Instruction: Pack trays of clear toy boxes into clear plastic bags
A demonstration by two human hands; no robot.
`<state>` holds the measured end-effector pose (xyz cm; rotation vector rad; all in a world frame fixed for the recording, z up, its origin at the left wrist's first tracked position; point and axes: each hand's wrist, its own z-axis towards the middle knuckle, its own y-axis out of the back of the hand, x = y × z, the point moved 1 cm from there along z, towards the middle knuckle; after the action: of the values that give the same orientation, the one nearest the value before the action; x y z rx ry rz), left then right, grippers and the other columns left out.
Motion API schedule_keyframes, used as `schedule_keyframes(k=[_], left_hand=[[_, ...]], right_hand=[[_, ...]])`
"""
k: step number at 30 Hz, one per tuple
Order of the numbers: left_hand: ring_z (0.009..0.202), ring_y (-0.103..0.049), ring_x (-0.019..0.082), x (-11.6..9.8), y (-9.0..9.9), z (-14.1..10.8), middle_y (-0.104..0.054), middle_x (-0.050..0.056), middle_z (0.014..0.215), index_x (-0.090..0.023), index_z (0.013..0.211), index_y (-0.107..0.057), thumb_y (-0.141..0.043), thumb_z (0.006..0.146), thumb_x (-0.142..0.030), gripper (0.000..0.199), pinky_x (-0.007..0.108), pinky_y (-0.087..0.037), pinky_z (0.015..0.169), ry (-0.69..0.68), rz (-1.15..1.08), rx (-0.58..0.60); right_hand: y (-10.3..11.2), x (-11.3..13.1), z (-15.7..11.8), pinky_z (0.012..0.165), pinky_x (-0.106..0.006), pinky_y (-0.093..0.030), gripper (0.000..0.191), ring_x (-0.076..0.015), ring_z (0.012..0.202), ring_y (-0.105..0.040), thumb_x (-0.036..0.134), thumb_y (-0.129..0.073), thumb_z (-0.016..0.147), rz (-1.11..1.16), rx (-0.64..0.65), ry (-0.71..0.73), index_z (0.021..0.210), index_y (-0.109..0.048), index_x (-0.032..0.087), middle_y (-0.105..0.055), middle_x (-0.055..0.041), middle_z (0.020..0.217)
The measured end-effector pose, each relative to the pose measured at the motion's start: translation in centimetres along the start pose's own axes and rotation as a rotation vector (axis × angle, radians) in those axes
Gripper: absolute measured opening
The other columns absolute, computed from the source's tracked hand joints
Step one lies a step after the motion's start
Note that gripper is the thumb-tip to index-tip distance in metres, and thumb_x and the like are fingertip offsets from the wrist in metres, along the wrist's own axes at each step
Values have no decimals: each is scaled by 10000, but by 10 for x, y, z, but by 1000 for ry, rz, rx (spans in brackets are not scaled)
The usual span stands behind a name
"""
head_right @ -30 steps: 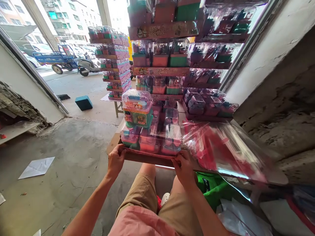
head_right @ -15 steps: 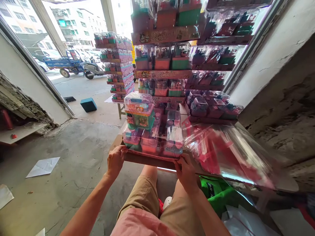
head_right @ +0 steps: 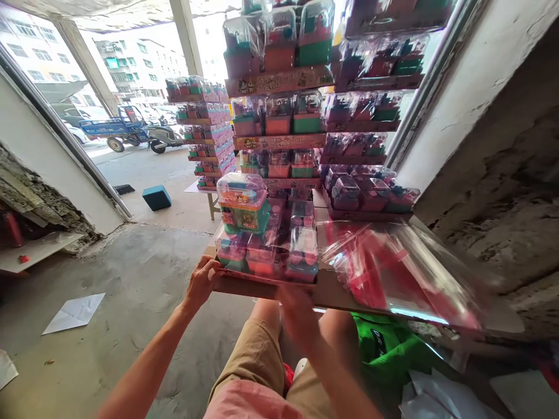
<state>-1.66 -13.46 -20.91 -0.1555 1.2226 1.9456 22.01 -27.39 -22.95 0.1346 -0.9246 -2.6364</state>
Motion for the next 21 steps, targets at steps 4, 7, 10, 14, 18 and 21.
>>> schedule_keyframes(k=[4,7,10,14,18,21], left_hand=[[762,-566,159,1,4,4,-540,17,823,-203,777,-558,-476,801,-236,92,262,-460,711,-61,-25,27],[749,-566,158,6,5,6,-542,22,822,-202,781,-564,-457,826,-280,140,260,-461,697,-97,-34,54],[748,-565,155,11,6,7,-537,23,827,-200,782,-570,-441,841,-311,180,259,-466,695,-126,-56,83],[808,-572,178,8,5,5,-518,32,857,-203,790,-590,-502,798,-301,132,302,-478,753,-79,-24,64],[875,-586,220,-4,1,3,-515,72,995,-193,727,-586,-613,710,-380,189,333,-495,752,29,4,-48],[773,-609,207,-4,3,6,-562,65,934,-195,657,-580,-589,709,-430,240,309,-499,677,72,-32,-85]], right_hand=[[-34,33,22,1006,-360,-321,431,-173,1221,-434,209,-401,897,-27,269,218,1327,-401,188,-496,-29,1332],[-18,13,11,1016,-354,-301,447,-158,1181,-474,202,-377,906,-105,277,168,1352,-371,187,-508,-11,1321],[21,-20,-22,1007,-383,-296,464,-179,1150,-503,162,-354,899,-242,256,97,1362,-359,205,-543,-25,1283],[48,-44,-51,928,-458,-372,497,-265,1098,-527,200,-404,892,-361,113,-123,1378,-305,168,-589,-130,1175],[36,-39,-27,758,-469,-480,423,-322,965,-563,355,-510,846,-213,-84,-416,1231,-431,200,-567,-160,1048],[30,-31,7,687,-454,-515,251,-316,877,-589,363,-562,799,-61,-115,-490,1029,-516,274,-582,-103,972]])
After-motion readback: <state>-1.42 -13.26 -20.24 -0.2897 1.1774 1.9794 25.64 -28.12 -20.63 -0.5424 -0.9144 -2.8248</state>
